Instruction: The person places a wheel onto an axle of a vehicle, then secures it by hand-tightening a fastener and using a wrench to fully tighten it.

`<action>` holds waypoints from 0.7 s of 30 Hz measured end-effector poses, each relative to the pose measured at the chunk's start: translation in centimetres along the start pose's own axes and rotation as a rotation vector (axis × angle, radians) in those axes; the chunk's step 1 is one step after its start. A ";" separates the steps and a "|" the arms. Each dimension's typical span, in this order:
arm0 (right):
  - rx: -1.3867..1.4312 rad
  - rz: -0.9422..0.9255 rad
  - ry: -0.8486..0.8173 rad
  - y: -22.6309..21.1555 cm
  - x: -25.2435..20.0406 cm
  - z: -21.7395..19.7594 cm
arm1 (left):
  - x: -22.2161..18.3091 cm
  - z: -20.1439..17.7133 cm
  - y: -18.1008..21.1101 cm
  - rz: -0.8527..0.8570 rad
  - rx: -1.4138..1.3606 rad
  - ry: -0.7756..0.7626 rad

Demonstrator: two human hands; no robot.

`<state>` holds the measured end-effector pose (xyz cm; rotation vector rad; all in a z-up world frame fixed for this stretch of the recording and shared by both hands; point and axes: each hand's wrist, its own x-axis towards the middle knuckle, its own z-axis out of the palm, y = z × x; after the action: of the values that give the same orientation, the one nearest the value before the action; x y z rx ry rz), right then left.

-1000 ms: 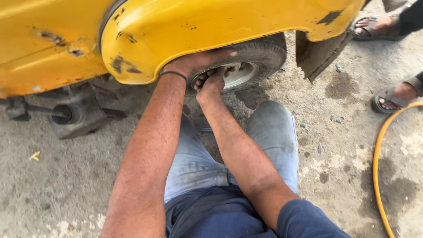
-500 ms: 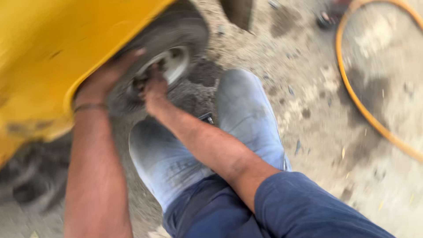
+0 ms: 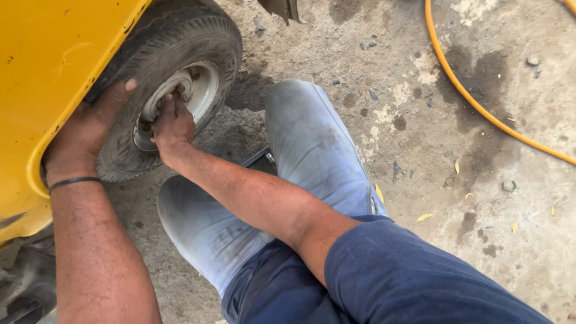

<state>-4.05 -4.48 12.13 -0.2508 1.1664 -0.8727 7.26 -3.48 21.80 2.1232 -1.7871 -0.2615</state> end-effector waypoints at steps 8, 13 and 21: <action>-0.064 -0.033 0.000 0.5 -1.1 0.3 | -0.3 -0.1 0.4 0.008 0.008 -0.002; -0.019 -0.077 -0.005 -0.5 -0.9 0.9 | 0.4 -0.9 1.1 0.147 0.087 0.029; -0.272 -0.213 0.080 -1.2 -0.8 0.1 | 0.6 -0.8 2.1 0.119 0.008 0.054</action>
<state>-4.64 -4.73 13.46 -0.5749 1.3506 -0.9145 5.75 -4.25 23.42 2.0005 -1.8780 -0.1648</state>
